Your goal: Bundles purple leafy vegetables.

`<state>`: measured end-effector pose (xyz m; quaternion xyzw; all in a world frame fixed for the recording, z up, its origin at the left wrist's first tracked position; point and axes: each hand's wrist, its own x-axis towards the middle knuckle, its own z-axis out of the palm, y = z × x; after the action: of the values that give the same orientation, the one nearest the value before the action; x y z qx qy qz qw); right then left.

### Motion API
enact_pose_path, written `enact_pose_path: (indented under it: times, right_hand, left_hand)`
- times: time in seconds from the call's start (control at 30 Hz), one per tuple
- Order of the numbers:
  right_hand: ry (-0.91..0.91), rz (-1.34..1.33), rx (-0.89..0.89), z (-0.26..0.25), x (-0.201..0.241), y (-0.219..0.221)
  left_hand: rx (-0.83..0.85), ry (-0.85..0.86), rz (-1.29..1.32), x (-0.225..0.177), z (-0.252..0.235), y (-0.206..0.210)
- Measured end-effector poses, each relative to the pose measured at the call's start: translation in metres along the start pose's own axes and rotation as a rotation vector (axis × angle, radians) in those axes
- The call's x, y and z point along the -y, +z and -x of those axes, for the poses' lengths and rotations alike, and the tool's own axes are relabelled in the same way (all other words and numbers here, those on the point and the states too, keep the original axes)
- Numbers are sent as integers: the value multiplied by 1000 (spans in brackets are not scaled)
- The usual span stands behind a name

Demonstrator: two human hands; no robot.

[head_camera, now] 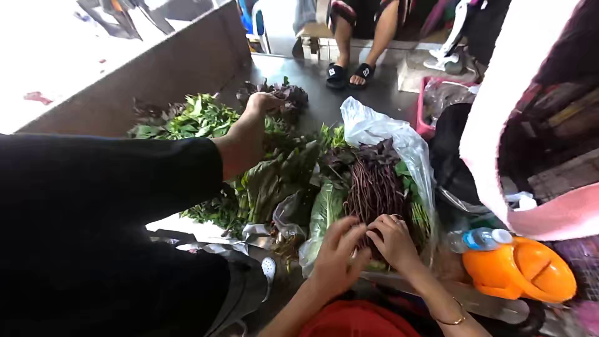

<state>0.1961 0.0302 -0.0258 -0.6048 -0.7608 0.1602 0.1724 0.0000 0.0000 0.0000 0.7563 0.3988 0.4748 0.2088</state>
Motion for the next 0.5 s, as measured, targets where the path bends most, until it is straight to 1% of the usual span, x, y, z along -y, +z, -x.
enact_pose_path:
  times: [0.03, 0.07, 0.1, 0.13, 0.2, 0.27, 0.3, 0.33, 0.4, 0.5]
  right_hand:
    - [72, -12, 128, -8, 2, -9]
    - [118, -30, 230, -18, 2, -16]
    - [131, -74, 291, -25, -1, -22]
    - [125, -161, 303, -30, -3, -26]
    - [109, -410, 239, -32, -3, -34]
    - [114, -641, 145, -35, 3, -37]
    - [115, -730, 117, -35, 6, -35]
    - [109, -802, 101, -35, 10, -32]
    - [90, -923, 78, -33, 19, -26]
    - [41, -1038, 33, -27, 38, -29]
  left_hand:
    - [112, -216, 48, 15, 1, 5]
    - [193, -369, 75, 31, -1, 10]
    - [280, -483, 102, 42, -3, 13]
    - [372, -591, 158, 49, -8, 12]
    - [477, -805, 371, 54, -21, 9]
    - [484, -1045, 718, 58, -38, 10]
    - [483, -1121, 833, 63, -46, 11]
    - [489, -1157, 863, 68, -53, 13]
    - [505, -1136, 783, 75, -68, 15]
    - [630, -1085, 719, 69, -85, 13]
